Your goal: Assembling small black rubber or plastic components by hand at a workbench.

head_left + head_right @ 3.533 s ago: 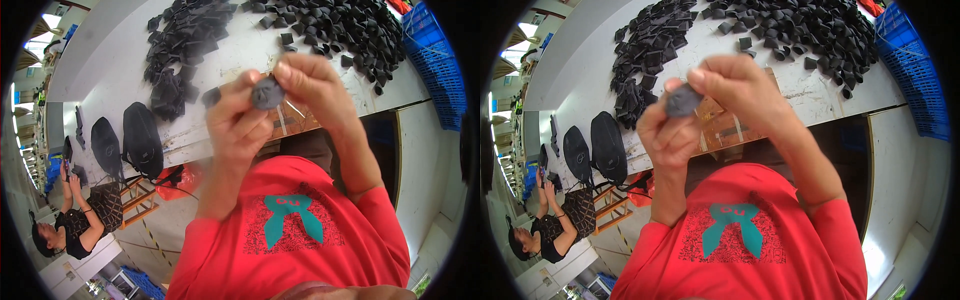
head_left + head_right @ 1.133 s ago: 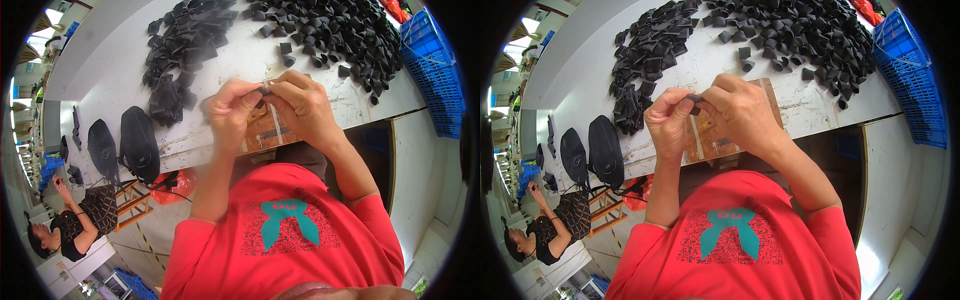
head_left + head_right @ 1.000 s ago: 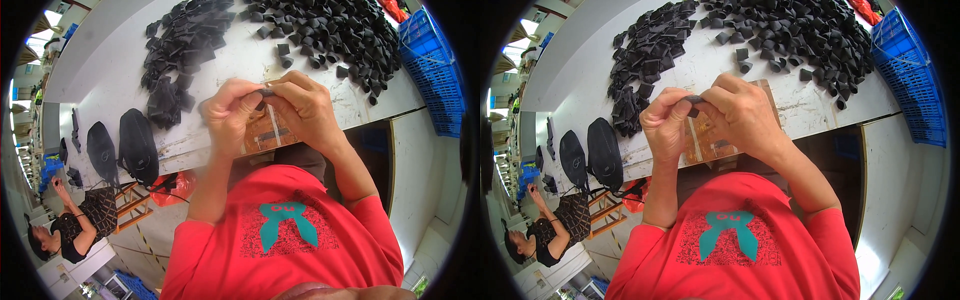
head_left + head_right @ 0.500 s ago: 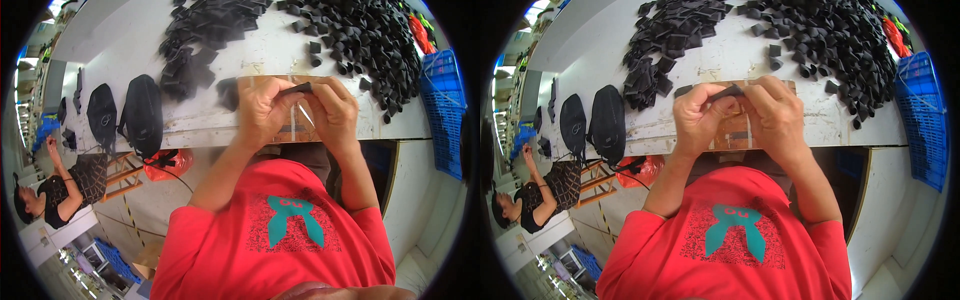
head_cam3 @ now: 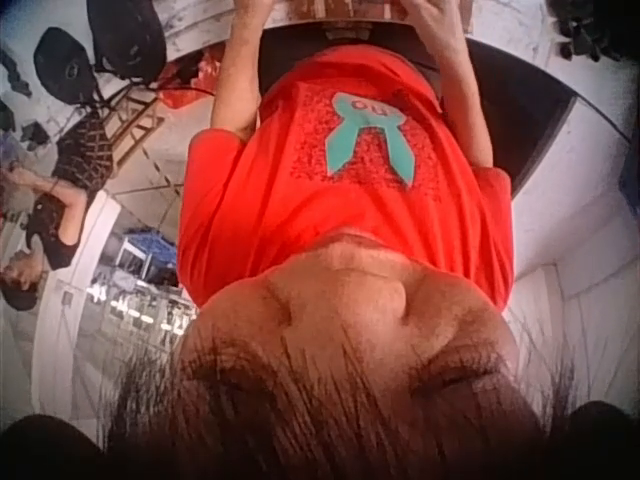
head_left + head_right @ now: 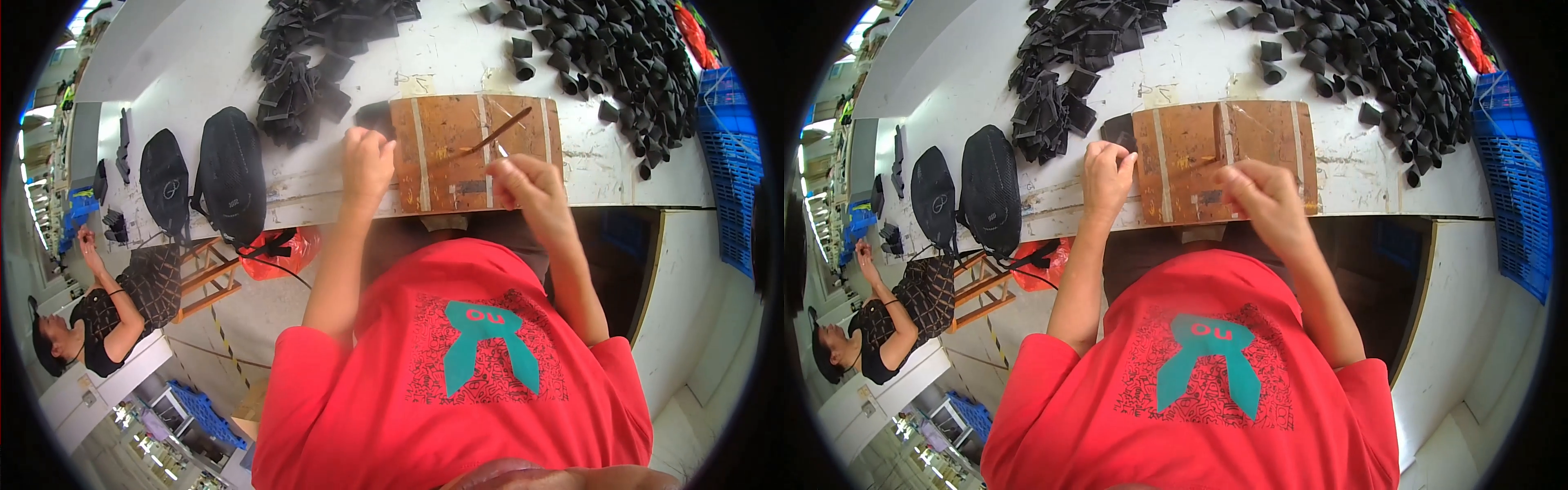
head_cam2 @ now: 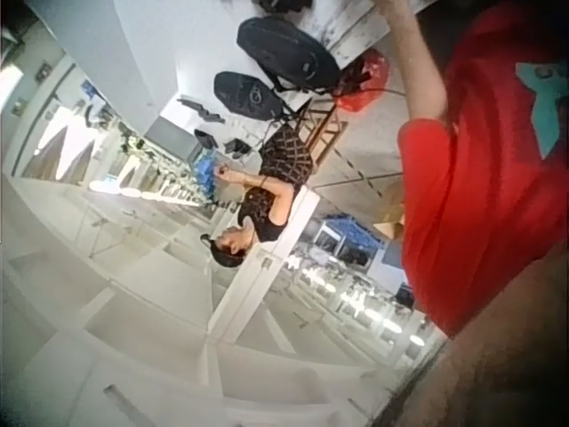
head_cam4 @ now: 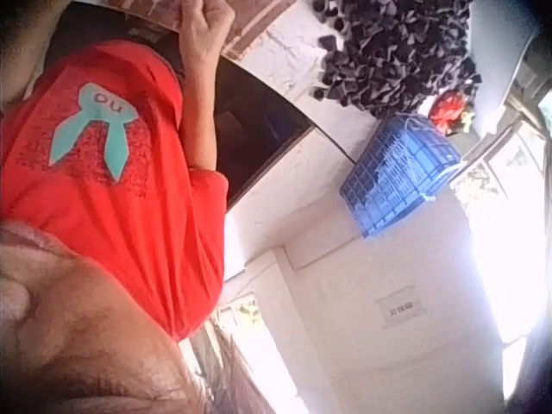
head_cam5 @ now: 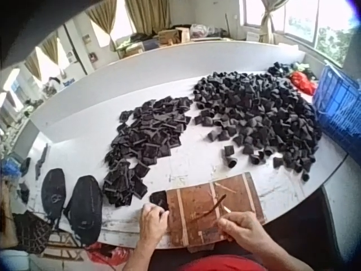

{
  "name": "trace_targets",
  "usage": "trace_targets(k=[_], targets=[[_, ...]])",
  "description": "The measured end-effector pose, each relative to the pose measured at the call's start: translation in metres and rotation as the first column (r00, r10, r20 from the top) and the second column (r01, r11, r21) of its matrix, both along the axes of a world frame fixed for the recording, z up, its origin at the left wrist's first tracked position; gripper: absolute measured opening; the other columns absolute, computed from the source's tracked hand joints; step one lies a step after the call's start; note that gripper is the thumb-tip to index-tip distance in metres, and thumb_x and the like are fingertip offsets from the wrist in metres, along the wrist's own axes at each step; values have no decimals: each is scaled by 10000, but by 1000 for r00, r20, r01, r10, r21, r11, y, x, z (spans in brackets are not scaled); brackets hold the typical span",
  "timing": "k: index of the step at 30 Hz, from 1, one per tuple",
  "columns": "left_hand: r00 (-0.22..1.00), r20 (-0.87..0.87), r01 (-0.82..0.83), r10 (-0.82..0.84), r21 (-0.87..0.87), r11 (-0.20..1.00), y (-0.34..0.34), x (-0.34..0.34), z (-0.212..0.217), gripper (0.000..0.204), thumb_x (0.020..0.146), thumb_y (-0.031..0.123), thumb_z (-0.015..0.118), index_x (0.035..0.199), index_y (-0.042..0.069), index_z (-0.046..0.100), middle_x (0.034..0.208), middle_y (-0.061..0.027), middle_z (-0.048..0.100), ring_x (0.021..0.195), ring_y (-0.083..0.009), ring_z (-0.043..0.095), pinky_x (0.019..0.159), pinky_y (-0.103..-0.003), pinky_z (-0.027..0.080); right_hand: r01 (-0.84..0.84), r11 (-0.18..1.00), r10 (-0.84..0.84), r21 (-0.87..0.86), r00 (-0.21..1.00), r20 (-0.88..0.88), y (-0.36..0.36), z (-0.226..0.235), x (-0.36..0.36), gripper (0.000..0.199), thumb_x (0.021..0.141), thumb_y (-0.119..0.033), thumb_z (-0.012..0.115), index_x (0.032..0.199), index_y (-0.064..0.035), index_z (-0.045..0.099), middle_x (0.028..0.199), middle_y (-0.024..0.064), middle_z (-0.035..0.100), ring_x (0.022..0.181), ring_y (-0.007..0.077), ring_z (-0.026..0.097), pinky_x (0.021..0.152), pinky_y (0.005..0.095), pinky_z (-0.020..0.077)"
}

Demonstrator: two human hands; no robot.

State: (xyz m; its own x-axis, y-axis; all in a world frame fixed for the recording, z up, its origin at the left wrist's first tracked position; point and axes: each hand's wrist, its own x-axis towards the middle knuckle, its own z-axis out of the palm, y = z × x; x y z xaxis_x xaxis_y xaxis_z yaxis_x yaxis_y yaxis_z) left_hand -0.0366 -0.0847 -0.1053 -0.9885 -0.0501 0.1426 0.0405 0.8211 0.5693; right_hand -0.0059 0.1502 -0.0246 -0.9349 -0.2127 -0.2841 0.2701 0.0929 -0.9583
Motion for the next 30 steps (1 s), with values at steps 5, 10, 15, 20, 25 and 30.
trace_targets(k=[5, 10, 15, 20, 25, 30], targets=[[991, -91, 99, -95, 37, 994, -3, -3, -12, 109, 714, 85, 632, 764, 0, 585, 811, -141, 543, 744, -292, 535, 676, -367, 438, -68, 997, 70, -33, 997, 42, -32, -18, 5, 277, 869, -216, 505, 794, 34, 595, 592, 8, 519, 536, 54, 449, 476, 205, 368], [995, 21, -100, 98, 95, 990, -15, -1, -16, 105, 714, 33, 616, 812, -3, 604, 851, -128, 571, 662, -213, 570, 603, -310, 459, -176, 984, 176, -9, 982, 72, -40, -20, -1, 316, 887, -252, 469, 821, 29, 598, 611, 3, 514, 548, 56, 445, 483, 194, 370], [979, -174, 170, -107, 402, 900, 16, 17, 44, 195, 694, -104, 542, 793, 50, 610, 869, -91, 526, 764, -190, 547, 623, -270, 468, 8, 960, 104, -281, 919, 380, -50, -13, 2, 351, 884, -331, 473, 850, 3, 579, 672, 18, 563, 563, 89, 497, 507, 218, 411], [914, -329, 367, -238, 419, 831, 43, 35, 62, 233, 679, -134, 543, 826, 43, 582, 988, -90, 513, 824, -153, 527, 711, -257, 446, 320, 628, 161, -709, 838, 521, -52, -34, -3, 183, 858, -246, 539, 782, -79, 541, 658, 3, 561, 558, 100, 531, 496, 204, 420], [987, 91, -63, -133, 977, 204, 48, 41, 78, 206, 773, -17, 524, 978, -15, 514, 955, -81, 550, 785, -155, 544, 691, -254, 445, 290, 693, 52, -660, 893, 447, -35, -18, -5, 119, 844, -150, 553, 740, -94, 540, 636, -34, 534, 533, 42, 478, 490, 180, 400], [890, 326, -292, -319, 944, 152, 48, 40, 83, 130, 783, 127, 605, 857, 23, 579, 738, -27, 594, 643, -94, 539, 560, -200, 406, 213, 758, 42, -616, 927, 372, -28, -14, -3, 92, 839, -132, 557, 756, -92, 562, 652, -45, 543, 544, 21, 471, 490, 168, 391]])
